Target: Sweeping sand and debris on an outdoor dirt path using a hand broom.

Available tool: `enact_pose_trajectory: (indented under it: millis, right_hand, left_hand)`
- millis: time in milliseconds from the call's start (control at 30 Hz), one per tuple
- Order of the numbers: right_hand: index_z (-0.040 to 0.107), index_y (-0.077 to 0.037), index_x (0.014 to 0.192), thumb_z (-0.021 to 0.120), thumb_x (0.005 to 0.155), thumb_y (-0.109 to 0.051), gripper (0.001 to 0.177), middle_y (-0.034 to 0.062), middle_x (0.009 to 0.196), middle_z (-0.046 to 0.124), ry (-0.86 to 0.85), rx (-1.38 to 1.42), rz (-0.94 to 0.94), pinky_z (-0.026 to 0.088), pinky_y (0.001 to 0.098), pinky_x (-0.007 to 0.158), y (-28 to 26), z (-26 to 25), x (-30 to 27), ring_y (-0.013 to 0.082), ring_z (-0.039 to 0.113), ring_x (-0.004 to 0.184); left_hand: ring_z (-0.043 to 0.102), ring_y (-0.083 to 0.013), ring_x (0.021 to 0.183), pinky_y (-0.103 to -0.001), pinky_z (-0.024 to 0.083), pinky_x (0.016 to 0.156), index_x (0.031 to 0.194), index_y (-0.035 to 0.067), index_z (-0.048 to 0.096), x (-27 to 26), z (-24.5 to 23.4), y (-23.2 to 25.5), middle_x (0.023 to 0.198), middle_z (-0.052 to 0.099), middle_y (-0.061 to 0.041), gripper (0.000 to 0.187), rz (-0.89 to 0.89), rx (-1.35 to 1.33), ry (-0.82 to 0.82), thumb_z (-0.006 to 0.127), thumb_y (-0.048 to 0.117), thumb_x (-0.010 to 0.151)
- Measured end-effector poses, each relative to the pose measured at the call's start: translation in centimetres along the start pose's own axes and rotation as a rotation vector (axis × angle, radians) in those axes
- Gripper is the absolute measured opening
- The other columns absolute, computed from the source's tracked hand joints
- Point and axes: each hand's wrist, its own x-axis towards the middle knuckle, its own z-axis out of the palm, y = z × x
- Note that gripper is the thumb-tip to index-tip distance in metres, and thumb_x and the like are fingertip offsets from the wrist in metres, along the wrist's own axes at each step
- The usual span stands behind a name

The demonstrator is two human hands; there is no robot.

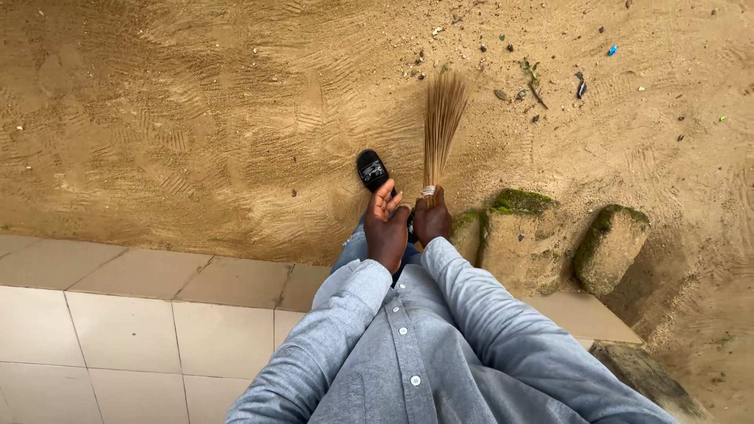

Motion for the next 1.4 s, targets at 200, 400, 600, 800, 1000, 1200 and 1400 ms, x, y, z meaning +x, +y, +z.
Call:
enact_pose_trajectory:
  millis: [200, 400, 600, 800, 1000, 1200, 1400]
  right_hand:
    - [0.049, -0.011, 0.152, 0.063, 0.091, -0.034, 0.067, 0.0269, 0.105, 0.073, -0.216, -0.114, -0.390, 0.056, 0.0505, 0.086, 2.7, 3.2, 5.1, 0.0420, 0.071, 0.098]
    - [0.060, -0.011, 0.141, 0.064, 0.089, -0.029, 0.056, 0.0276, 0.106, 0.072, 0.116, -0.157, -0.066, 0.053, 0.0502, 0.091, 2.0, -0.7, 11.0, 0.0445, 0.069, 0.100]
    - [0.057, 0.000, 0.142, 0.064, 0.090, -0.029, 0.060, 0.0296, 0.115, 0.070, 0.316, 0.058, -0.008, 0.053, 0.0469, 0.093, 1.1, -2.7, 10.6, 0.0443, 0.069, 0.106]
    - [0.054, -0.001, 0.145, 0.069, 0.088, -0.036, 0.068, 0.0296, 0.114, 0.070, 0.040, 0.094, -0.139, 0.054, 0.0422, 0.093, -3.2, -1.5, 3.5, 0.0402, 0.071, 0.108]
    - [0.063, -0.015, 0.142, 0.064, 0.091, -0.037, 0.056, 0.0219, 0.117, 0.073, -0.303, -0.147, -0.354, 0.055, 0.0455, 0.094, -3.8, 0.3, 6.8, 0.0395, 0.070, 0.109]
    - [0.062, -0.010, 0.142, 0.061, 0.092, -0.031, 0.054, 0.0257, 0.120, 0.071, 0.070, -0.094, -0.137, 0.052, 0.0457, 0.101, -1.6, 0.4, 11.1, 0.0416, 0.068, 0.112]
    - [0.054, 0.005, 0.143, 0.065, 0.089, -0.029, 0.065, 0.0311, 0.124, 0.067, 0.453, 0.109, -0.029, 0.053, 0.0441, 0.099, -0.6, 0.9, 11.9, 0.0424, 0.069, 0.111]
  left_hand:
    - [0.054, -0.0263, 0.139, -0.035, 0.048, 0.109, 0.151, 0.002, 0.044, 0.6, 0.2, 2.3, 0.151, 0.052, -0.017, 0.062, 0.012, 0.004, -0.027, 0.059, -0.005, 0.091]
    - [0.056, -0.0286, 0.137, -0.035, 0.048, 0.110, 0.149, 0.000, 0.044, 1.7, -2.4, 3.2, 0.151, 0.053, -0.016, 0.057, 0.043, 0.004, -0.015, 0.059, -0.004, 0.094]
    - [0.053, -0.0261, 0.138, -0.035, 0.049, 0.108, 0.150, 0.003, 0.042, 3.3, -2.0, 4.6, 0.153, 0.049, -0.012, 0.059, 0.011, 0.057, -0.028, 0.059, -0.003, 0.093]
    - [0.053, -0.0277, 0.138, -0.036, 0.051, 0.106, 0.149, 0.002, 0.044, 4.2, -0.6, 4.2, 0.154, 0.049, -0.013, 0.060, 0.045, 0.004, -0.068, 0.060, -0.003, 0.092]
    - [0.054, -0.0288, 0.139, -0.034, 0.048, 0.110, 0.150, 0.001, 0.043, 4.0, -0.9, 5.0, 0.154, 0.049, -0.016, 0.059, 0.076, -0.008, -0.080, 0.061, -0.003, 0.094]
    - [0.055, -0.0280, 0.138, -0.034, 0.048, 0.111, 0.149, 0.001, 0.044, 3.3, -2.3, 5.7, 0.154, 0.051, -0.016, 0.058, 0.068, 0.010, -0.007, 0.060, -0.004, 0.094]
    - [0.056, -0.0279, 0.137, -0.035, 0.049, 0.109, 0.149, 0.001, 0.043, 4.4, -2.1, 4.4, 0.153, 0.050, -0.016, 0.060, 0.016, -0.018, 0.020, 0.060, -0.004, 0.091]
